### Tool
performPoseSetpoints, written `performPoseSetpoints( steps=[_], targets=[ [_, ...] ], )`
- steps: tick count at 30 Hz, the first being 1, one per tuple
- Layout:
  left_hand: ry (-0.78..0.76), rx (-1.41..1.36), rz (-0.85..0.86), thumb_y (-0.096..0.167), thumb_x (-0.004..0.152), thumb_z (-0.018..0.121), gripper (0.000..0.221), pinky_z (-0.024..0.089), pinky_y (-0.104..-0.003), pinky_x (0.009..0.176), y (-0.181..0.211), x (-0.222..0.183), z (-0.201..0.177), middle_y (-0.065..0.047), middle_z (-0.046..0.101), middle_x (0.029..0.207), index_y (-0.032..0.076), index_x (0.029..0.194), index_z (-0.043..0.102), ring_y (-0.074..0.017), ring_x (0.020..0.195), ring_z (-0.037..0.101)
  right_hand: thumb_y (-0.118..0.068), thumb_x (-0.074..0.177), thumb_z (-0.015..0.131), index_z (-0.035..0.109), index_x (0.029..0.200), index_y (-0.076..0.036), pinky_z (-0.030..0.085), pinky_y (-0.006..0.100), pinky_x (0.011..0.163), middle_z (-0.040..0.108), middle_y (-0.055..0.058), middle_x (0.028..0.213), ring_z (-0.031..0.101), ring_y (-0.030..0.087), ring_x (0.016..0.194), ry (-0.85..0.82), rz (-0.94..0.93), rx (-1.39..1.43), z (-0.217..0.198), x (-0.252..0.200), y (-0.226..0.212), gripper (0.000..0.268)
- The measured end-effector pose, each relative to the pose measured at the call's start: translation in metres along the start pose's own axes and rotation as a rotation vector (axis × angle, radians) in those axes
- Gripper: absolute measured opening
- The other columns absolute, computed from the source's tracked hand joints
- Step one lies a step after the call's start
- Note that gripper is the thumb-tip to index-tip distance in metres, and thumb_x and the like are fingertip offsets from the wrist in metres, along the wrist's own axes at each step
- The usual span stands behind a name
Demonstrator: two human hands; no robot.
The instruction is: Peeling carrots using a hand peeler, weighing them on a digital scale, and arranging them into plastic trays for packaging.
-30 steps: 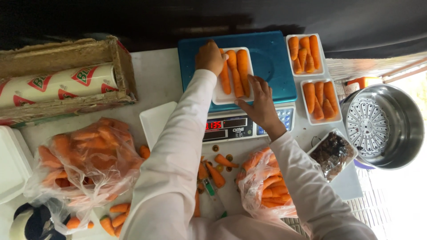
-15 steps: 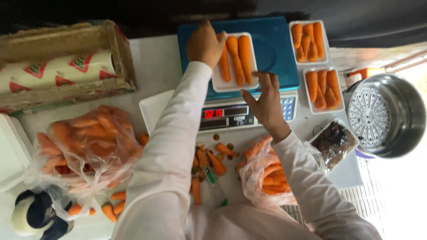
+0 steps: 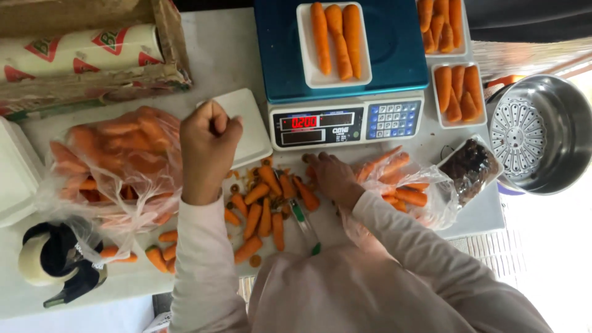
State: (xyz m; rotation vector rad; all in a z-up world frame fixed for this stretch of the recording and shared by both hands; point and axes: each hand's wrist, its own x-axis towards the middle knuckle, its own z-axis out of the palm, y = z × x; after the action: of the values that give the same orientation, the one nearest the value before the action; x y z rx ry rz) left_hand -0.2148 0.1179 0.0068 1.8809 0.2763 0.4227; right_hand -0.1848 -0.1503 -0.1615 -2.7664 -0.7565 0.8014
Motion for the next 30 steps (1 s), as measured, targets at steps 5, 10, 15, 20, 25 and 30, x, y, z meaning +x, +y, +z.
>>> performPoseSetpoints(
  steps=[5, 10, 15, 20, 25, 30],
  targets=[
    [-0.107, -0.043, -0.086, 0.013, 0.086, 0.077, 0.026, 0.045, -0.03, 0.056, -0.026, -0.035, 0.026, -0.005, 0.057, 0.063, 0.014, 0.081, 0.051, -0.0178, 0.06, 0.058, -0.017, 0.086, 0.068, 0.055, 0.141, -0.027, 0.061, 0.05, 0.075, 0.068, 0.016, 0.107, 0.073, 0.04, 0.094, 0.157, -0.041, 0.393, -0.073, -0.035, -0.017, 0.057],
    [-0.417, -0.023, -0.113, 0.029, 0.087, 0.082, 0.042, 0.062, -0.043, 0.079, -0.017, -0.043, 0.076, -0.022, 0.076, 0.098, 0.014, 0.122, 0.065, -0.0366, 0.093, 0.077, 0.001, 0.086, 0.071, 0.063, 0.128, -0.008, 0.058, 0.032, 0.078, 0.071, 0.014, 0.104, 0.07, 0.022, 0.091, 0.456, -0.139, 0.999, -0.113, -0.046, 0.0, 0.044],
    [-0.443, -0.292, 0.138, 0.01, 0.097, 0.069, 0.034, 0.063, -0.038, 0.082, 0.007, 0.01, 0.108, -0.013, 0.076, 0.115, 0.014, 0.131, 0.063, -0.0257, 0.099, 0.077, 0.007, 0.087, 0.072, 0.055, 0.111, 0.0, 0.058, 0.031, 0.079, 0.063, 0.014, 0.111, 0.069, 0.021, 0.095, 0.643, -0.248, 1.32, -0.151, -0.052, 0.001, 0.031],
    [-0.393, -0.097, 0.243, 0.005, 0.094, 0.063, 0.023, 0.062, -0.035, 0.082, 0.025, 0.081, 0.124, -0.01, 0.076, 0.108, 0.011, 0.115, 0.069, -0.0239, 0.098, 0.075, -0.005, 0.09, 0.081, 0.057, 0.106, -0.004, 0.056, 0.027, 0.073, 0.067, 0.009, 0.104, 0.067, 0.016, 0.091, 0.864, -0.173, 0.984, -0.174, -0.026, 0.011, 0.029],
    [-0.208, 0.156, 0.206, 0.009, 0.09, 0.067, 0.014, 0.061, -0.033, 0.082, -0.008, 0.147, 0.172, -0.006, 0.08, 0.103, 0.009, 0.103, 0.073, -0.0208, 0.094, 0.077, -0.01, 0.088, 0.085, 0.06, 0.1, -0.009, 0.053, 0.027, 0.062, 0.067, 0.002, 0.095, 0.065, 0.014, 0.079, 0.987, -0.087, 0.598, -0.16, 0.005, 0.017, 0.027],
    [-0.2, 0.535, 0.044, 0.029, 0.095, 0.074, 0.043, 0.061, -0.043, 0.075, -0.023, 0.176, 0.22, -0.019, 0.069, 0.118, 0.009, 0.128, 0.054, -0.0373, 0.104, 0.071, -0.008, 0.086, 0.083, 0.059, 0.1, -0.011, 0.047, 0.035, 0.062, 0.062, 0.006, 0.096, 0.056, 0.022, 0.079, 1.018, -0.123, 0.424, -0.145, 0.027, 0.025, 0.028]
  ],
)
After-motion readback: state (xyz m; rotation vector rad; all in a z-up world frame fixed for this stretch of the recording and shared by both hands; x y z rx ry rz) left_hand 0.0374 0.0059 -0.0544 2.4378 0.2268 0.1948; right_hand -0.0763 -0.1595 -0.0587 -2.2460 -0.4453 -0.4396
